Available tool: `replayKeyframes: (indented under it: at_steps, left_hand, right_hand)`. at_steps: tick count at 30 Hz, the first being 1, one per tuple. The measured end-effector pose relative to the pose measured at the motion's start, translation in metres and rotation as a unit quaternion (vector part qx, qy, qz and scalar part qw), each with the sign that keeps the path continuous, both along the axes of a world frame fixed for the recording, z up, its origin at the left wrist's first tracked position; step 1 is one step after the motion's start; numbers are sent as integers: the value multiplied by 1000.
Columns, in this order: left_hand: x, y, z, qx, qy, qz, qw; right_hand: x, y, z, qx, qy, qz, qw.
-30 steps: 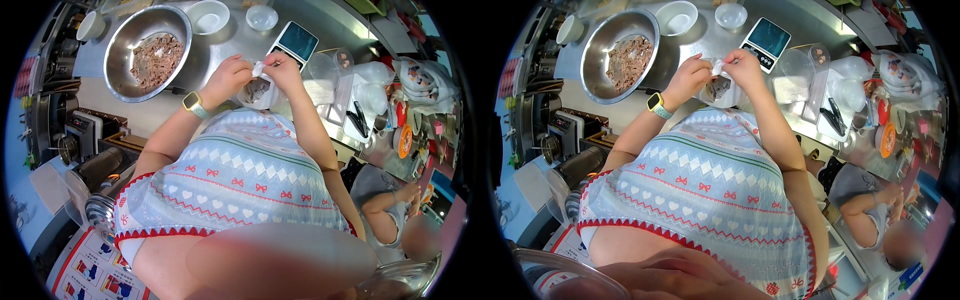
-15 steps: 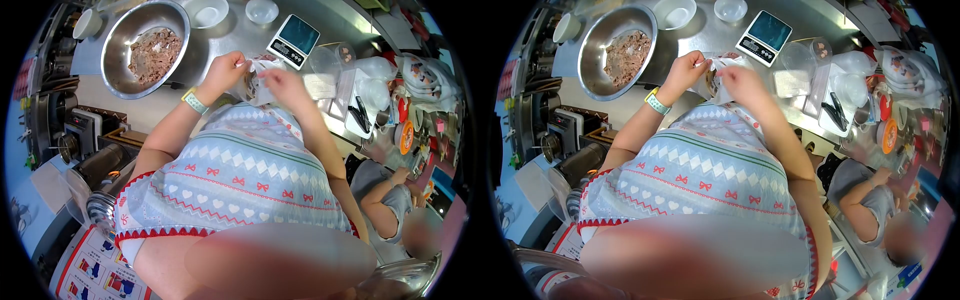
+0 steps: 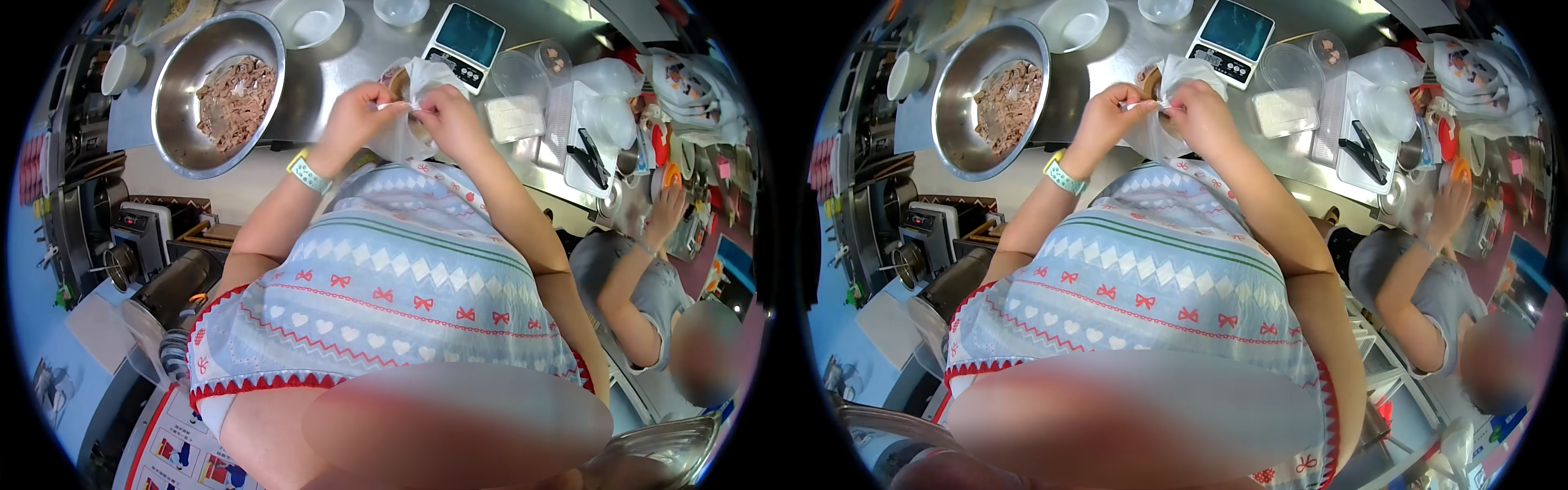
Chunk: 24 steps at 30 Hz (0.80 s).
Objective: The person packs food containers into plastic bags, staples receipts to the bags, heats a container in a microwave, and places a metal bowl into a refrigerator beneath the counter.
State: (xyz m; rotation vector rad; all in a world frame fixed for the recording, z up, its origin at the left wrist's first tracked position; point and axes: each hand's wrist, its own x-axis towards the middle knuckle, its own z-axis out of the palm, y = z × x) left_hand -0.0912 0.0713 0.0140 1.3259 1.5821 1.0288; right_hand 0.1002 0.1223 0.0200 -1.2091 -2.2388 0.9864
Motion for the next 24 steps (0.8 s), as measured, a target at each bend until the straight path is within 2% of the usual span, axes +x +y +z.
replayKeyframes:
  at_steps: [1, 4, 5, 6, 8, 9, 10, 12, 13, 14, 15, 16, 18, 19, 21, 23, 24]
  left_hand:
    - [-10, 5, -2, 100, 111, -16, 989]
    - [-47, 12, -17, -97, 93, 1, 991]
    - [-49, 6, -33, -75, 74, -2, 994]
    - [-43, 2, -26, -50, 63, 7, 997]
    - [-40, -1, -26, -39, -39, 30, 998]
    - [-39, -6, -26, -38, -39, 29, 998]
    - [-37, -3, -24, -25, -32, 16, 999]
    - [-28, 9, -14, 29, -43, -25, 998]
    - [-19, 9, 0, 34, -10, -35, 999]
    - [-13, 8, 23, -7, 37, -81, 996]
    - [-10, 9, 23, -2, 12, -119, 993]
    - [-8, 12, 30, 15, 15, -128, 992]
    - [-7, 17, 37, 59, 103, -213, 970]
    - [-8, 23, 39, 65, 102, -215, 969]
    - [-13, 34, 38, 215, 313, -313, 870]
    - [-15, 41, 30, 232, 473, -350, 774]
    - [-14, 40, 37, 288, 520, -344, 727]
  right_hand:
    - [4, -1, 2, -1, 2, 0, 1000]
    - [19, -14, 1, 6, -12, -9, 1000]
    - [22, -21, -2, 9, -22, -26, 999]
    - [23, -19, -3, 20, -29, -42, 999]
    - [21, -27, -11, -18, 15, -71, 997]
    - [21, -28, -19, -73, 42, -87, 993]
    - [19, -22, -22, -117, 71, -102, 985]
    - [10, -28, -15, -134, 110, -100, 980]
    - [6, -29, -24, -153, 144, -94, 973]
    - [1, -27, -29, -173, 178, -88, 965]
    - [-3, -26, -21, -150, 182, -93, 967]
    - [-6, -27, -14, -174, 226, -103, 953]
    - [-7, -28, -10, -192, 269, -116, 937]
    - [-7, -29, -14, -207, 281, -121, 929]
    - [-5, -28, -26, -233, 286, -118, 922]
    - [-5, -22, -45, -252, 307, -136, 908]
    - [-3, -20, -32, -291, 304, -134, 897]
